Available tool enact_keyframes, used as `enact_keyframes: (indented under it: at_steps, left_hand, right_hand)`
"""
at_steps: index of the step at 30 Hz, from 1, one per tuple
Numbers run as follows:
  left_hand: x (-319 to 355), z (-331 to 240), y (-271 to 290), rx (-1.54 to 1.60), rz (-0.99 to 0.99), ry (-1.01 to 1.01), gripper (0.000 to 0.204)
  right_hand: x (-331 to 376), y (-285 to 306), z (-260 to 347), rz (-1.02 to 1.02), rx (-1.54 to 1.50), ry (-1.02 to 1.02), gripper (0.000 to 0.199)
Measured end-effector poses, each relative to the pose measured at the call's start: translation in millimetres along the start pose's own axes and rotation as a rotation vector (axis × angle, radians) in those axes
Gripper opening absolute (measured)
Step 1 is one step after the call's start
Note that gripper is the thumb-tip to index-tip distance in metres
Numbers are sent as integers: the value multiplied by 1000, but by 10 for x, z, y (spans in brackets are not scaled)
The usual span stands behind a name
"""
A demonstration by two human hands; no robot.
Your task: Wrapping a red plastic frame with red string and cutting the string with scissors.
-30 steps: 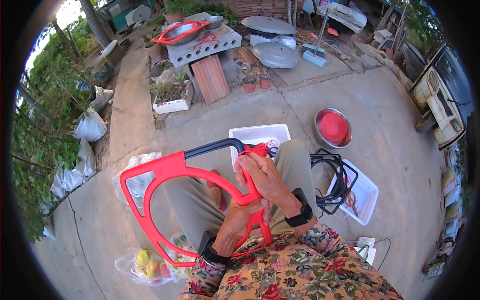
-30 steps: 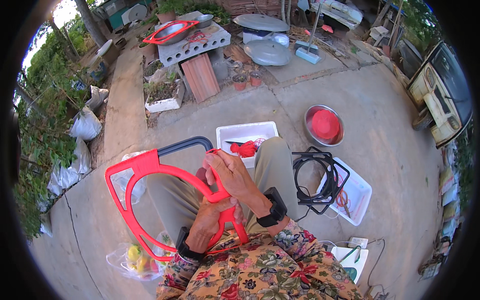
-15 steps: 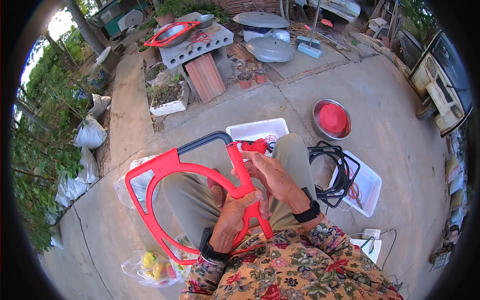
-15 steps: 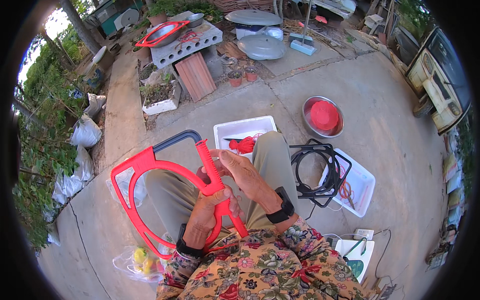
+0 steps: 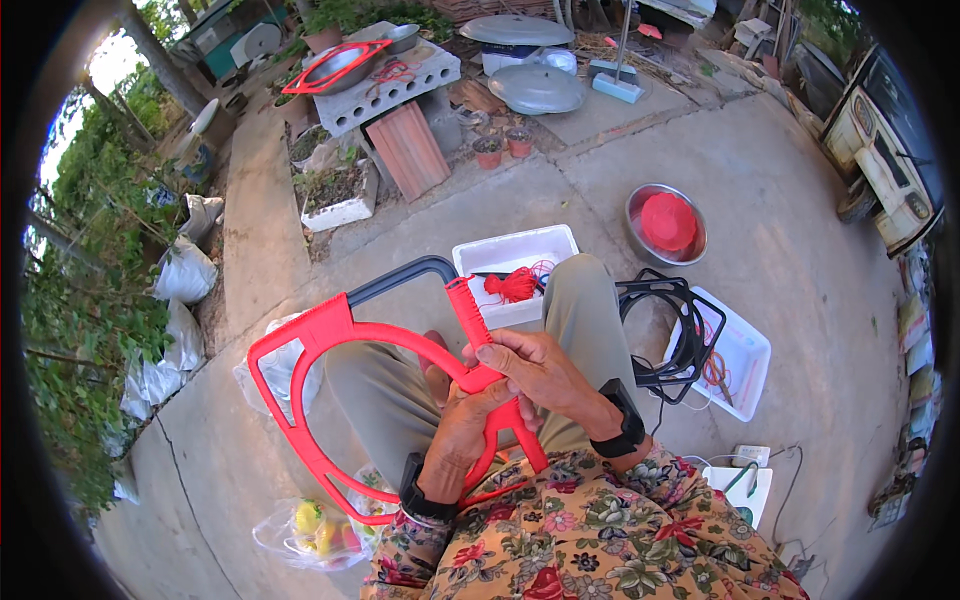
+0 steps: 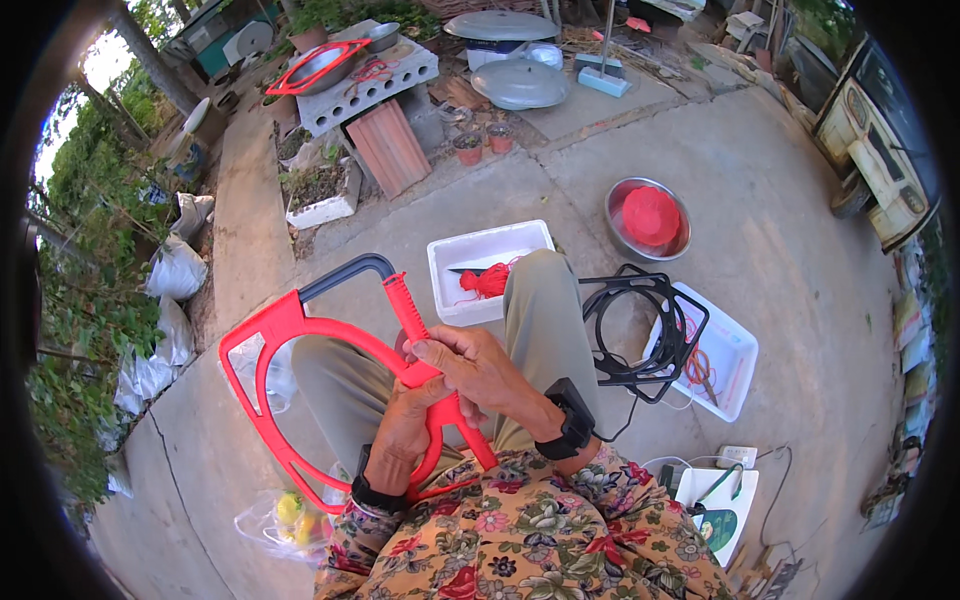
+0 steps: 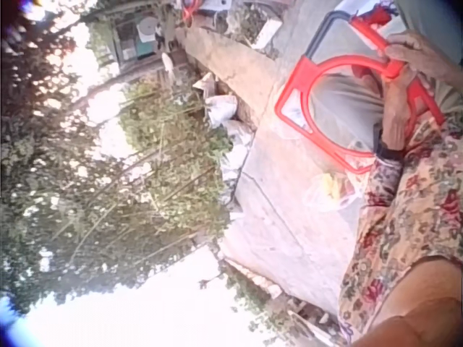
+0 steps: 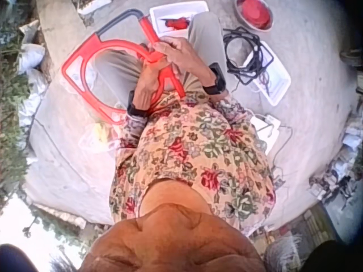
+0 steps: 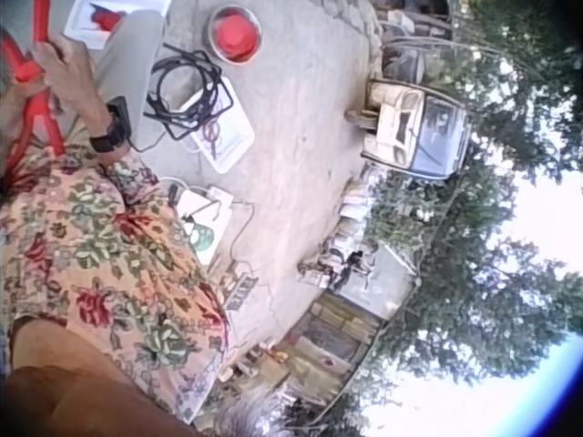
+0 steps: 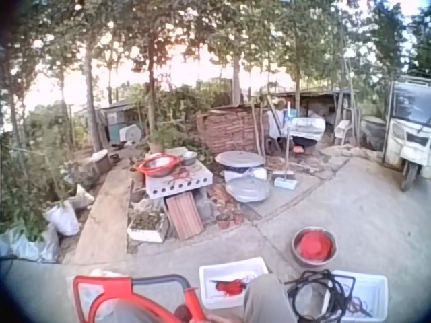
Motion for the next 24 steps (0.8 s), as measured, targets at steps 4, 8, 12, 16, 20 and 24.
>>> enact_keyframes:
  at_steps: [4, 8, 12, 16, 20, 24]
  left_hand:
    - [26, -18, -50, -16, 5, -15, 20]
    - [39, 6, -96, -8, 33, -10, 21]
    - [38, -7, -115, -30, 55, -64, 33]
    - [50, -37, -177, -37, 19, -125, 54]
    - [58, -23, -170, -8, 5, -87, 58]
    - [36, 20, -96, -30, 7, -62, 46]
  right_hand:
    - [-68, -24, 140, -24, -115, 120, 38]
    - [-200, -36, 283, -63, 45, 226, 37]
    - [-182, -90, 278, -90, 51, 325, 33]
    - [-109, -92, 269, -120, 76, 341, 32]
    - [-97, -82, 256, -131, 65, 355, 32]
    - [-108, -98, 191, -150, 19, 363, 31]
Point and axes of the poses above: each hand's wrist, its own x-axis away from the middle knuckle, its own y-axis out of the back of the hand, z = x × y, the point moved 4 cm from there along -x, towards the middle knuckle, and after that the axes turned 2 degrees about y, right-handed, at the moved point
